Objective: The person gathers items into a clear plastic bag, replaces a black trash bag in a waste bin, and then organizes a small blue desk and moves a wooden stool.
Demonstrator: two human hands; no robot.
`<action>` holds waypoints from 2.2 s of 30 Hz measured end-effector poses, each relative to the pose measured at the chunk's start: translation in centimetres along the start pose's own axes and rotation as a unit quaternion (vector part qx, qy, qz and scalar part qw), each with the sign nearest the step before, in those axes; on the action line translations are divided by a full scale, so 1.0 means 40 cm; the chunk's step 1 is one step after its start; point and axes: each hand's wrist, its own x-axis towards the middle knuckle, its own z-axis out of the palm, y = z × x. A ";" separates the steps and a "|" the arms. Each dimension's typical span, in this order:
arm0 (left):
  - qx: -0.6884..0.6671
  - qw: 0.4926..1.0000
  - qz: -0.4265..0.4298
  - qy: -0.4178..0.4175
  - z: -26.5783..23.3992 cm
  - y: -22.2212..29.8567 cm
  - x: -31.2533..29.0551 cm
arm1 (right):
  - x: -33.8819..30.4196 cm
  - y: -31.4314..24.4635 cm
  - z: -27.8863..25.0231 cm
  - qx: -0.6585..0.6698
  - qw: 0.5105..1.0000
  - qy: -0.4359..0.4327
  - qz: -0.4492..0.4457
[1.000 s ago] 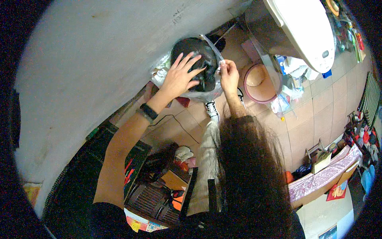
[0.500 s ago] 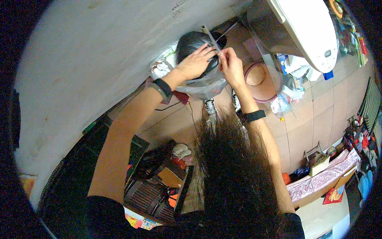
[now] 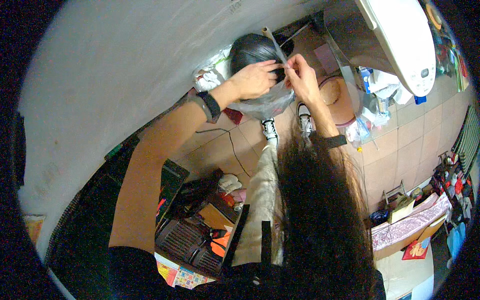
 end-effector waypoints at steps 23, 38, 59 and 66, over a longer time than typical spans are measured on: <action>-0.237 0.904 -0.342 0.099 0.077 0.197 -0.260 | -0.194 0.100 -0.052 -0.049 0.986 0.149 -0.057; -0.237 0.829 -0.439 0.253 -0.019 0.056 -0.412 | -0.458 0.317 -0.059 -0.191 0.980 -0.031 0.036; -0.232 0.821 -0.416 0.315 -0.147 0.652 -0.170 | -1.402 0.630 -0.759 -0.186 0.915 0.247 0.261; -0.353 0.802 -0.383 0.291 -0.155 1.066 0.318 | -1.748 0.750 -1.034 -0.155 0.883 0.314 0.311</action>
